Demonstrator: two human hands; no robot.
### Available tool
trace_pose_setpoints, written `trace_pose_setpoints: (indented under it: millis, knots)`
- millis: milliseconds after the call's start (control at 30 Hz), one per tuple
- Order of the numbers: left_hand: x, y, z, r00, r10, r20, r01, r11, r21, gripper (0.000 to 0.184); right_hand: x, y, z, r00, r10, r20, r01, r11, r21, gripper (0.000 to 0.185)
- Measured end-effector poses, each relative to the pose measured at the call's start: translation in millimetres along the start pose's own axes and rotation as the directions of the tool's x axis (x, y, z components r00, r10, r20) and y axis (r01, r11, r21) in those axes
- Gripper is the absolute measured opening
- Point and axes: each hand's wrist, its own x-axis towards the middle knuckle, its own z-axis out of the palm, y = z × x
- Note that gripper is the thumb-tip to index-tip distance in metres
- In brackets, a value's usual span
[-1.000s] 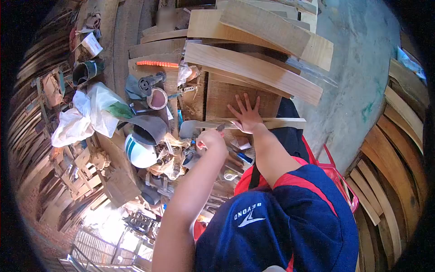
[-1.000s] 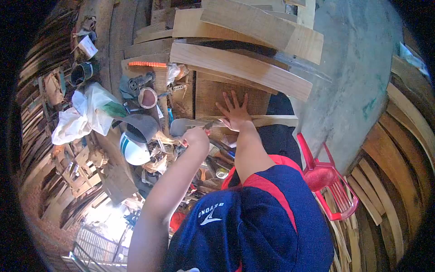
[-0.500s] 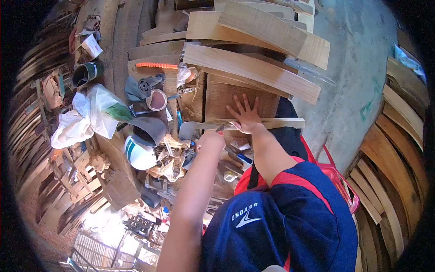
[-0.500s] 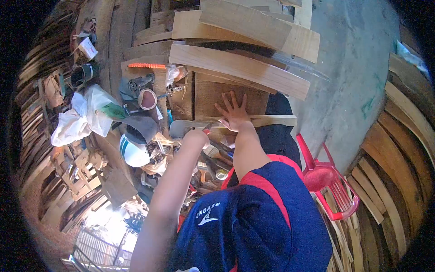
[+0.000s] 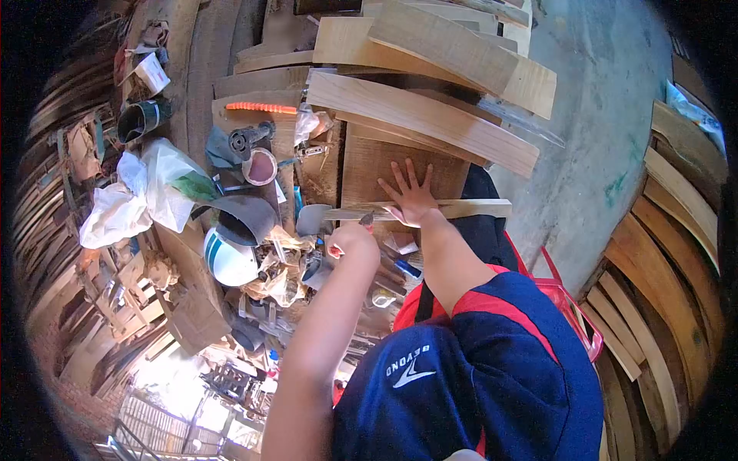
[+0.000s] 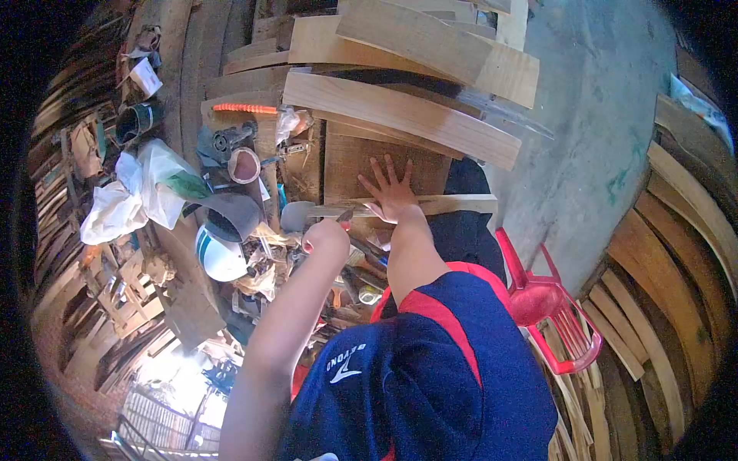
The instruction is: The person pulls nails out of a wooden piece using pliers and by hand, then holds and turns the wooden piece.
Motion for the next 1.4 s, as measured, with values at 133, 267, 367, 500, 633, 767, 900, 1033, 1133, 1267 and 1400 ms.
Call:
trace_pose_setpoints:
  millis: [133,267,367,500,633,767,900,1033,1133,1267,1400]
  knots:
    - [21.0,8.7,17.2,0.921,-0.180,-0.344,0.221,0.972,0.083,0.033,-1.0,0.0,5.3,1.000,-0.003,-0.022,0.003,1.000,-0.003,0.067]
    - [-9.2,-3.1,-17.7,0.997,-0.030,0.077,0.028,0.999,0.029,0.034,-1.9,0.5,6.4,0.998,-0.004,-0.065,0.003,1.000,-0.024,0.068]
    - [8.5,-5.0,-5.6,1.000,-0.021,0.008,0.021,1.000,-0.002,0.033,-0.6,-1.3,4.1,0.999,-0.001,-0.053,0.000,1.000,-0.031,0.069]
    - [-1.3,-4.7,-9.6,0.999,-0.043,-0.002,0.043,0.999,0.019,0.029,-0.9,-0.7,1.1,1.000,0.000,-0.027,-0.002,0.999,-0.050,0.069]
    - [9.7,-2.2,-3.0,0.996,-0.085,-0.032,0.085,0.996,0.011,0.024,-0.6,-2.6,3.8,1.000,-0.012,0.009,0.013,0.998,-0.069,0.068]
    - [18.2,-1.8,4.6,0.990,-0.113,-0.090,0.109,0.993,-0.042,0.021,0.5,-5.5,0.6,1.000,-0.005,0.003,0.005,0.998,-0.068,0.064]
    - [8.5,-0.8,2.3,0.985,-0.103,-0.139,0.097,0.994,-0.048,0.020,-1.4,-7.6,-3.4,1.000,0.027,0.013,-0.025,0.993,-0.116,0.063]
    - [21.5,2.0,9.3,0.981,-0.110,-0.161,0.110,0.994,-0.009,0.020,-2.8,-10.9,-8.6,0.998,0.049,0.038,-0.043,0.990,-0.131,0.061]
    - [29.3,5.0,16.1,0.961,-0.129,-0.244,0.158,0.982,0.102,0.017,-3.8,-11.7,-6.2,1.000,0.029,0.009,-0.027,0.987,-0.160,0.060]
    - [24.1,5.3,16.7,0.957,-0.131,-0.260,0.143,0.989,0.027,0.002,-5.4,-13.0,-2.5,1.000,-0.002,-0.010,0.000,0.978,-0.207,0.060]
    - [26.7,-0.5,24.1,0.965,-0.143,-0.221,0.144,0.990,-0.012,0.007,7.8,-28.7,16.7,0.979,0.153,-0.133,-0.172,0.975,-0.140,0.060]
